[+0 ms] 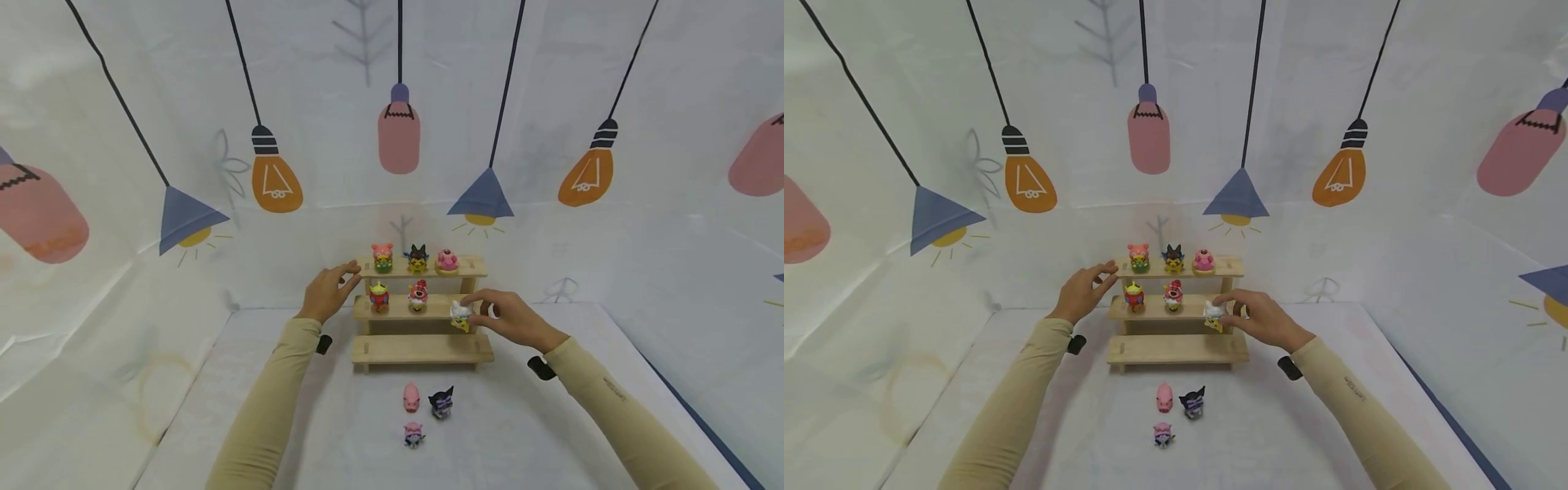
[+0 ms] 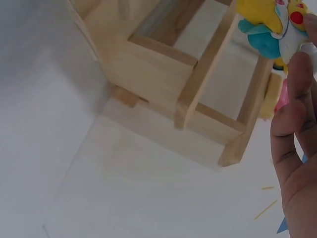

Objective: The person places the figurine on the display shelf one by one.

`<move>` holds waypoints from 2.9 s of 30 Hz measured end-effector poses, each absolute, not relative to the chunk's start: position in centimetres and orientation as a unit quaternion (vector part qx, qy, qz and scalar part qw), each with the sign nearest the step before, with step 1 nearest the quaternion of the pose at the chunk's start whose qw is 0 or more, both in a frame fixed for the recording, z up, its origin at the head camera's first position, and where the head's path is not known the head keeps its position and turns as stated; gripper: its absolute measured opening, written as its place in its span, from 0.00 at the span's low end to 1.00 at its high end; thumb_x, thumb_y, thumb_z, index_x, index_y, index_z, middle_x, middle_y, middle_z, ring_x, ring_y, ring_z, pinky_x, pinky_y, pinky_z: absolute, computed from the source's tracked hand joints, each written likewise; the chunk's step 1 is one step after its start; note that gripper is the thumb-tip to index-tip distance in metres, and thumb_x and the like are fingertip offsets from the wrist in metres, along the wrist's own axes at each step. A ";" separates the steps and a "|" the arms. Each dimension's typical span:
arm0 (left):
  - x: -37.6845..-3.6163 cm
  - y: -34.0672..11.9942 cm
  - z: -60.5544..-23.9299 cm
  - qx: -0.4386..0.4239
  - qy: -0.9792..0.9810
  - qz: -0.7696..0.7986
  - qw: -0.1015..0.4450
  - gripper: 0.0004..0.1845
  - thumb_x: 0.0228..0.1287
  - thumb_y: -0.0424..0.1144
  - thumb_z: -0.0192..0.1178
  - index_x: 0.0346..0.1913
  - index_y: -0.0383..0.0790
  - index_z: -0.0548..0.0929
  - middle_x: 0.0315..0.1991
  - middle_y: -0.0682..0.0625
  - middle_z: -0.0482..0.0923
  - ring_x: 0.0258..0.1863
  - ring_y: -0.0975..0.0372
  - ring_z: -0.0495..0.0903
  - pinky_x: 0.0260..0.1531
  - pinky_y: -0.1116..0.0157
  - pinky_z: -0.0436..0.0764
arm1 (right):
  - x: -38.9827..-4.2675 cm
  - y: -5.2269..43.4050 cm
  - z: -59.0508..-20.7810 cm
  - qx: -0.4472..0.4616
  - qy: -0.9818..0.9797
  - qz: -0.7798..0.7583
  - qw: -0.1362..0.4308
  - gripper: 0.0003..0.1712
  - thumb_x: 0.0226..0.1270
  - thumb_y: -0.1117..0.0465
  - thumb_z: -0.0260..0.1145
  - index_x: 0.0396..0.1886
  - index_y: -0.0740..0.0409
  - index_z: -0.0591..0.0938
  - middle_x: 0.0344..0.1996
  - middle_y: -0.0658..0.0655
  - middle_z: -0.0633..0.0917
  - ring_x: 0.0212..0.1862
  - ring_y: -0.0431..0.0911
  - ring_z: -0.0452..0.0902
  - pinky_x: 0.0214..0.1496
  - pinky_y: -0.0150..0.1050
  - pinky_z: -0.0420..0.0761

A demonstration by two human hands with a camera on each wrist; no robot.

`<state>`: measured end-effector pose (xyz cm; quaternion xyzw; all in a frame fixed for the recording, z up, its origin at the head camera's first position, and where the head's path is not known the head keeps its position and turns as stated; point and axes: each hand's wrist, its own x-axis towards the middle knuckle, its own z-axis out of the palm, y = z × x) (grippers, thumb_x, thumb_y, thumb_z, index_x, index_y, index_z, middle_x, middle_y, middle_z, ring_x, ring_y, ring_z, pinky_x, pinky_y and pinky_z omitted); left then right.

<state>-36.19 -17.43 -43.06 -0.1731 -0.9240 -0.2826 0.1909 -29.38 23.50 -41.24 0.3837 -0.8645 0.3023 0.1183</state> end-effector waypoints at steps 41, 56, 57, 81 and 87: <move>-36.5 -17.5 -43.1 -0.172 -0.920 -0.287 0.203 0.19 0.75 0.54 0.59 0.59 0.49 0.86 0.55 0.47 0.85 0.44 0.52 0.84 0.35 0.51 0.82 | -33.3 22.1 -42.7 0.290 -0.878 0.368 0.100 0.21 0.73 0.57 0.68 0.63 0.47 0.80 0.51 0.57 0.86 0.37 0.46 0.83 0.32 0.40 0.82; -36.3 -17.4 -43.1 -0.175 -0.920 -0.286 0.202 0.19 0.75 0.54 0.59 0.59 0.49 0.86 0.60 0.51 0.82 0.43 0.53 0.84 0.37 0.51 0.82 | -32.0 22.8 -42.2 0.309 -0.881 0.341 0.109 0.32 0.69 0.61 0.72 0.71 0.44 0.75 0.66 0.52 0.76 0.39 0.42 0.83 0.35 0.41 0.82; -36.3 -17.5 -43.2 -0.176 -0.920 -0.285 0.202 0.19 0.75 0.54 0.58 0.59 0.49 0.86 0.61 0.52 0.82 0.44 0.53 0.84 0.37 0.51 0.82 | -31.8 22.9 -42.1 0.309 -0.881 0.339 0.116 0.32 0.69 0.61 0.72 0.71 0.44 0.75 0.65 0.53 0.77 0.39 0.42 0.82 0.34 0.41 0.81; -35.4 -18.0 -43.2 -0.184 -0.916 -0.313 0.167 0.22 0.76 0.53 0.58 0.66 0.50 0.82 0.67 0.54 0.76 0.49 0.51 0.83 0.39 0.50 0.82 | -24.9 24.1 -43.1 0.331 -0.870 0.327 0.163 0.24 0.68 0.57 0.73 0.63 0.45 0.80 0.46 0.41 0.84 0.35 0.35 0.77 0.33 0.39 0.78; -33.3 -18.5 -43.7 -0.193 -0.914 -0.313 0.171 0.24 0.75 0.54 0.58 0.69 0.51 0.78 0.60 0.45 0.82 0.50 0.51 0.82 0.40 0.49 0.81 | -23.7 24.0 -43.7 0.339 -0.867 0.328 0.161 0.25 0.67 0.58 0.74 0.63 0.45 0.80 0.47 0.41 0.83 0.36 0.35 0.76 0.33 0.37 0.77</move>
